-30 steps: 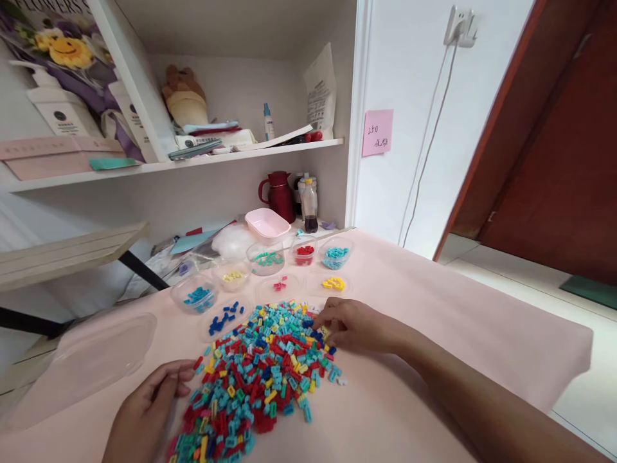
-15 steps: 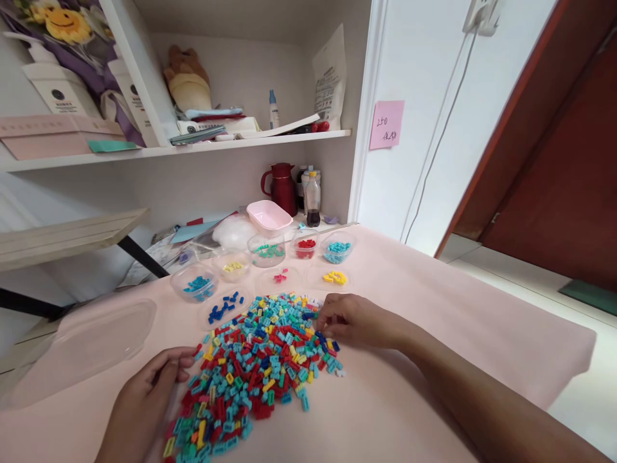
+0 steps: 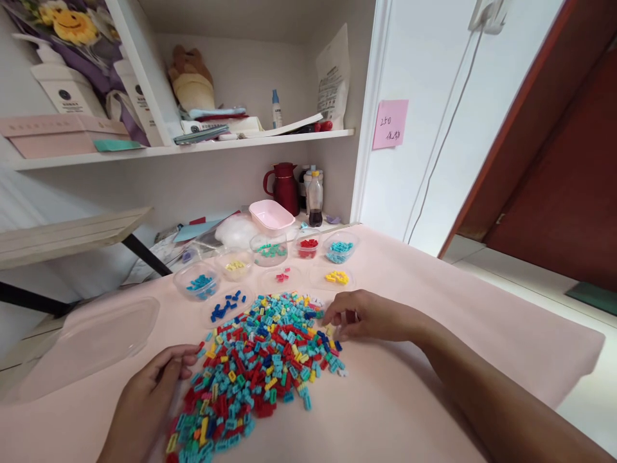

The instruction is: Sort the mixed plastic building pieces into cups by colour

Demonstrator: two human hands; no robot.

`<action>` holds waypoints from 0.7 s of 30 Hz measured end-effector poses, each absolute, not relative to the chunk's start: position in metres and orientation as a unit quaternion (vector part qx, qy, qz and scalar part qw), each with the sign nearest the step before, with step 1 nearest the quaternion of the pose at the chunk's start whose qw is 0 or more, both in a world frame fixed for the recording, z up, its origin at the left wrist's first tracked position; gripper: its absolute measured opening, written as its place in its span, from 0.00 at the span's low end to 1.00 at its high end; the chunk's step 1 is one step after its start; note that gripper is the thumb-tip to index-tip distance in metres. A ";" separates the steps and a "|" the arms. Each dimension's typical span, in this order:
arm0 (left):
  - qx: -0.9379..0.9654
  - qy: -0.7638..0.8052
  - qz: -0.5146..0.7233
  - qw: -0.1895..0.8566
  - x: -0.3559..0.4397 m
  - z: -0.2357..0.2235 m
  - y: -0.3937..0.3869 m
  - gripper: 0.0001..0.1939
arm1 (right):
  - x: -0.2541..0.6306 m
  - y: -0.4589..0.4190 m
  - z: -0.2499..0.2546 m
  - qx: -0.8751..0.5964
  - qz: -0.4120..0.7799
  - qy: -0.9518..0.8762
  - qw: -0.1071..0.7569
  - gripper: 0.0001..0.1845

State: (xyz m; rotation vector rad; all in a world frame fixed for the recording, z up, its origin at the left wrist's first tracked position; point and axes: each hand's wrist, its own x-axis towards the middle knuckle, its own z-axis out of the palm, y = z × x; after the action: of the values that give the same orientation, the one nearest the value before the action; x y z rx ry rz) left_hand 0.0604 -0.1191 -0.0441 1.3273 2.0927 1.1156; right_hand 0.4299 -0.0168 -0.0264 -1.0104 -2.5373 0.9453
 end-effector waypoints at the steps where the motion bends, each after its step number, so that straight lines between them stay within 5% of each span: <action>1: 0.478 0.752 0.402 0.210 0.060 -0.044 -0.119 0.19 | 0.431 -0.017 -0.026 -0.335 0.333 -0.874 0.112 0.20; 5: 0.484 0.748 0.405 0.207 0.059 -0.047 -0.120 0.18 | 0.430 -0.019 -0.026 -0.319 0.331 -0.884 0.080 0.26; 21: 0.494 0.744 0.402 0.203 0.056 -0.049 -0.120 0.18 | 0.422 -0.016 -0.031 -0.354 0.297 -0.875 0.146 0.16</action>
State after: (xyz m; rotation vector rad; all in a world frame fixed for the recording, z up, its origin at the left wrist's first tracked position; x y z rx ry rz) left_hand 0.0558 -0.1203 -0.0494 1.3791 2.0771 1.1212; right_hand 0.4217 -0.0159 -0.0306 -1.0195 -2.5185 0.8541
